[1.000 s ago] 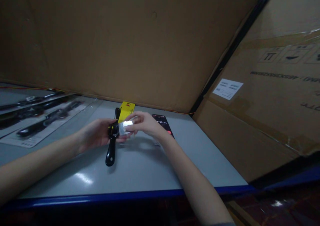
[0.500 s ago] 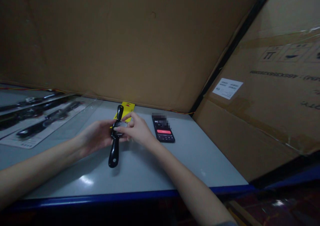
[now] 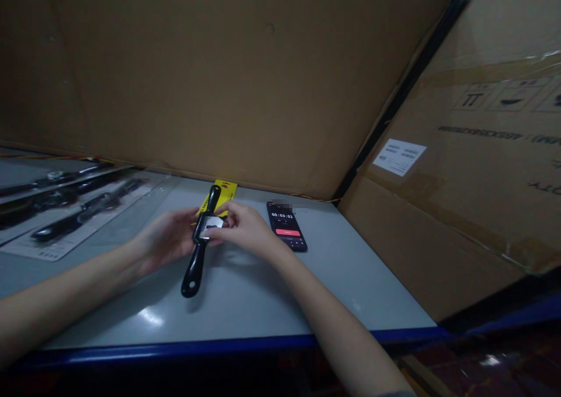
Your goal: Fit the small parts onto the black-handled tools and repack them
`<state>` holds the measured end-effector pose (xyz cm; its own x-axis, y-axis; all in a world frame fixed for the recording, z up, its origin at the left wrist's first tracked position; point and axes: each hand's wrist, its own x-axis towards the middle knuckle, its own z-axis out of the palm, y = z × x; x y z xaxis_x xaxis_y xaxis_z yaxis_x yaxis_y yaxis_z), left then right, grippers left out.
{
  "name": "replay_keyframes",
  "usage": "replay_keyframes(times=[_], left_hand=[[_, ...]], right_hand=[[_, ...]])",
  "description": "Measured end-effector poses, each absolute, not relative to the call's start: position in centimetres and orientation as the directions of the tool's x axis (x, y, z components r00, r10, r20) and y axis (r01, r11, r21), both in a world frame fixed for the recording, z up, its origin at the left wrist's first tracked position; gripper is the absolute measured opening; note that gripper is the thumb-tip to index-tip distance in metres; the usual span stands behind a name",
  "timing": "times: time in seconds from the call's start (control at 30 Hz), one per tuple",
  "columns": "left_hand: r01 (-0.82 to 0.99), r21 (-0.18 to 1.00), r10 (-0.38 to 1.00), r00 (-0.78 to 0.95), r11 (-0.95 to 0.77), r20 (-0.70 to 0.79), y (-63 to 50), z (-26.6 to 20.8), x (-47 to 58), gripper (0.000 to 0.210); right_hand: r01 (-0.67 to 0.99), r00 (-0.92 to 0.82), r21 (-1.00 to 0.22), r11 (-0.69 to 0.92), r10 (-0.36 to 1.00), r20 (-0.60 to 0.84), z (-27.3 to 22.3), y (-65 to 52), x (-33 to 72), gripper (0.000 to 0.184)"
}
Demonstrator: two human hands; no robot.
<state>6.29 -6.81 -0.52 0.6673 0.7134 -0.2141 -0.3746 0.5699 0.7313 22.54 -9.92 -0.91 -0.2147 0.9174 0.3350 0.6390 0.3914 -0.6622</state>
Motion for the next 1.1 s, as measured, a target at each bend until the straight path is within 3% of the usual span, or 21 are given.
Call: replay_keyframes(times=[0.2, 0.4, 0.6, 0.73, 0.83, 1.0, 1.1], left_hand=[[-0.350, 0.765, 0.740, 0.631, 0.541, -0.234, -6.7, -0.5, 6.2, 0.032], [-0.374, 0.748, 0.736, 0.640, 0.548, -0.218, -6.6, -1.0, 6.4, 0.029], [-0.378, 0.751, 0.745, 0.630, 0.541, -0.220, -6.7, -0.9, 6.3, 0.028], [-0.372, 0.728, 0.727, 0.641, 0.576, -0.247, -6.7, -0.6, 6.2, 0.033], [-0.392, 0.676, 0.712, 0.640, 0.624, -0.287, -6.6, -0.5, 6.1, 0.037], [-0.390, 0.662, 0.723, 0.596, 0.640, -0.349, -6.4, -0.3, 6.1, 0.037], [-0.395, 0.644, 0.716, 0.599, 0.655, -0.360, -6.2, -0.2, 6.0, 0.037]], right_hand=[[0.658, -0.275, -0.575, 0.487, 0.866, 0.418, -0.4, -10.3, 22.7, 0.047], [0.680, -0.328, -0.465, 0.567, 0.802, 0.499, -0.5, -10.1, 22.9, 0.031], [0.693, -0.342, -0.442, 0.569, 0.800, 0.493, -0.5, -10.2, 22.8, 0.030], [0.700, -0.354, -0.484, 0.525, 0.844, 0.404, 0.7, -10.4, 23.7, 0.029], [0.777, -0.296, -0.496, 0.387, 0.921, 0.255, 1.7, -10.5, 26.3, 0.030], [0.923, -0.264, -0.339, 0.183, 0.941, -0.210, 1.5, -10.8, 31.6, 0.039], [0.940, -0.266, -0.271, 0.207, 0.943, -0.202, 0.6, -10.3, 32.0, 0.039]])
